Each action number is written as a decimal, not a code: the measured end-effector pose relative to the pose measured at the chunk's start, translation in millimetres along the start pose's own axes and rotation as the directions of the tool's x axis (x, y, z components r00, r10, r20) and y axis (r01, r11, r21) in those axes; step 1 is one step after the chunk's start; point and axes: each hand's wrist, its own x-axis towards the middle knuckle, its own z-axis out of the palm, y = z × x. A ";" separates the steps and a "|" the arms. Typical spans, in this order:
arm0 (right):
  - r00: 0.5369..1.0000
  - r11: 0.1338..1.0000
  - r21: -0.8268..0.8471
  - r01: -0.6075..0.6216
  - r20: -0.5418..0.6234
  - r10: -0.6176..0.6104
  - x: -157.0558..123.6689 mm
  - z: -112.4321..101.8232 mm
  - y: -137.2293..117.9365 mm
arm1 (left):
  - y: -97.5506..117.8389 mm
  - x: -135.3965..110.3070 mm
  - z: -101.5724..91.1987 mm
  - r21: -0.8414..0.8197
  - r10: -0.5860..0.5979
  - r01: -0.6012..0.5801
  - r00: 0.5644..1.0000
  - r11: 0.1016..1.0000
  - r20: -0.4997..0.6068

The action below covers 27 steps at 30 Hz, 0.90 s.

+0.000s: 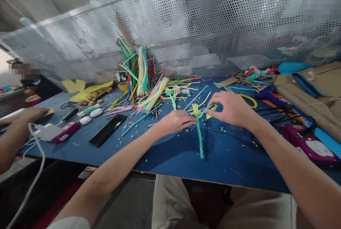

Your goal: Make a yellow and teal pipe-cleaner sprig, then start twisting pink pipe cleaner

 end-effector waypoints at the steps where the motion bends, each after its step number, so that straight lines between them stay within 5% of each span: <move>1: 0.999 0.996 -0.078 0.045 -0.017 -0.047 0.2 1.8 -2.6 | -1.1 -0.5 0.7 0.005 -0.013 0.013 1.000 1.000 -0.006; 11: 0.964 0.944 -0.210 0.255 -0.024 -0.266 -3.9 0.9 -24.2 | -7.2 -2.5 0.6 -0.056 -0.068 0.064 0.996 0.996 -0.066; 27: 0.968 0.965 -0.263 0.014 -0.239 -0.079 -3.3 16.3 -26.7 | -11.8 -2.7 -3.6 -0.001 -0.205 0.207 0.972 0.978 -0.111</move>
